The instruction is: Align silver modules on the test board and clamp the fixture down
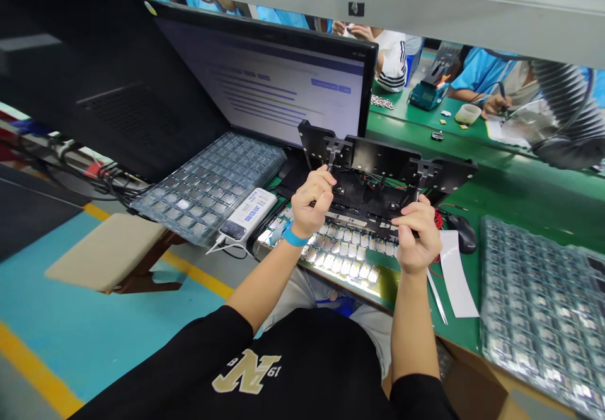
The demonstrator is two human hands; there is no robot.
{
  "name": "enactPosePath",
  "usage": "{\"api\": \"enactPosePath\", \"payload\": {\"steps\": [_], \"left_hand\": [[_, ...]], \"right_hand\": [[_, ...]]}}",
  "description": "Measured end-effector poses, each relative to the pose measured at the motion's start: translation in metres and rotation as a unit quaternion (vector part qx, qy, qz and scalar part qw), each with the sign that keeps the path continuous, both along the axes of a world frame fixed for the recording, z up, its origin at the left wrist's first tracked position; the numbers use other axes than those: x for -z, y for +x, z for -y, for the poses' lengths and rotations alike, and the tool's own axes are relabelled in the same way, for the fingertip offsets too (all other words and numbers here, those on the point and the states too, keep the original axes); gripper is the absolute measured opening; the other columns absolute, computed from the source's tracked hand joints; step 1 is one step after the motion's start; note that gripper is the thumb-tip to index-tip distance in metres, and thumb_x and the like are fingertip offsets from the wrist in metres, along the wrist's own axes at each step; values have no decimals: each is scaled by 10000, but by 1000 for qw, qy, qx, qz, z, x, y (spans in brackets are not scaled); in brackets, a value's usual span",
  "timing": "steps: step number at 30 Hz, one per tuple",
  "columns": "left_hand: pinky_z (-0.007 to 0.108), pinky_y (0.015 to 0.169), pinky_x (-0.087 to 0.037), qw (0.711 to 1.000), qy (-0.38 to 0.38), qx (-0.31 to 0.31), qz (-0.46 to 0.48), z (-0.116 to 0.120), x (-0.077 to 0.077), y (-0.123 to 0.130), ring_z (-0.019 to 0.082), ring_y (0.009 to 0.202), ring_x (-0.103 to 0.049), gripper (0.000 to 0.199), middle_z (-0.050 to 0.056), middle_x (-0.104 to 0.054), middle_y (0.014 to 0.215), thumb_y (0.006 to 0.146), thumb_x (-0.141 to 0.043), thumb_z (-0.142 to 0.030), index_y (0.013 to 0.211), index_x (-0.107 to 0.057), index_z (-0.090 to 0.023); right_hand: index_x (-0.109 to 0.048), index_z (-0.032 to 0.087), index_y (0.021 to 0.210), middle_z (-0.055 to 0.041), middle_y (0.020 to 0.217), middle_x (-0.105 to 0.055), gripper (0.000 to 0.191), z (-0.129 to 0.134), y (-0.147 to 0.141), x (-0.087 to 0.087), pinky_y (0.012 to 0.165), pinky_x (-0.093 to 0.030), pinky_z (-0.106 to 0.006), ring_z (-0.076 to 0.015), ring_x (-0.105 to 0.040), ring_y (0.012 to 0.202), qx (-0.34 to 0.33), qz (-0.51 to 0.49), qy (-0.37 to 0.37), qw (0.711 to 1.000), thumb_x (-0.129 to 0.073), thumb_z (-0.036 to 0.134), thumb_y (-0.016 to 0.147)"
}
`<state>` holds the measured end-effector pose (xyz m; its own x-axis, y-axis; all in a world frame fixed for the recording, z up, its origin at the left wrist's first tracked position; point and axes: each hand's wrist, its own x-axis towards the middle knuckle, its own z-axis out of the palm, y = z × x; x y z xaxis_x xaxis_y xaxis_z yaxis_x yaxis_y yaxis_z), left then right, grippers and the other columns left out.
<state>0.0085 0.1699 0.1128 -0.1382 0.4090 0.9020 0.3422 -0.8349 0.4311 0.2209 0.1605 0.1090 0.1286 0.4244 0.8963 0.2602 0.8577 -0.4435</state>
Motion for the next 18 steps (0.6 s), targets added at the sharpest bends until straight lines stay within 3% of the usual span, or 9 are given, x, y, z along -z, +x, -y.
{"api": "enactPosePath", "payload": {"steps": [18], "left_hand": [[499, 1042, -523, 1000, 11, 28, 4, -1, 0, -1, 134, 853, -616, 337, -37, -521, 672, 945, -554, -186, 634, -424, -184]], "right_hand": [[-708, 229, 794, 18, 673, -623, 116, 1, 0, 0, 1073, -432, -560, -178, -588, 799, -30, -8, 7, 999, -606, 204, 843]]}}
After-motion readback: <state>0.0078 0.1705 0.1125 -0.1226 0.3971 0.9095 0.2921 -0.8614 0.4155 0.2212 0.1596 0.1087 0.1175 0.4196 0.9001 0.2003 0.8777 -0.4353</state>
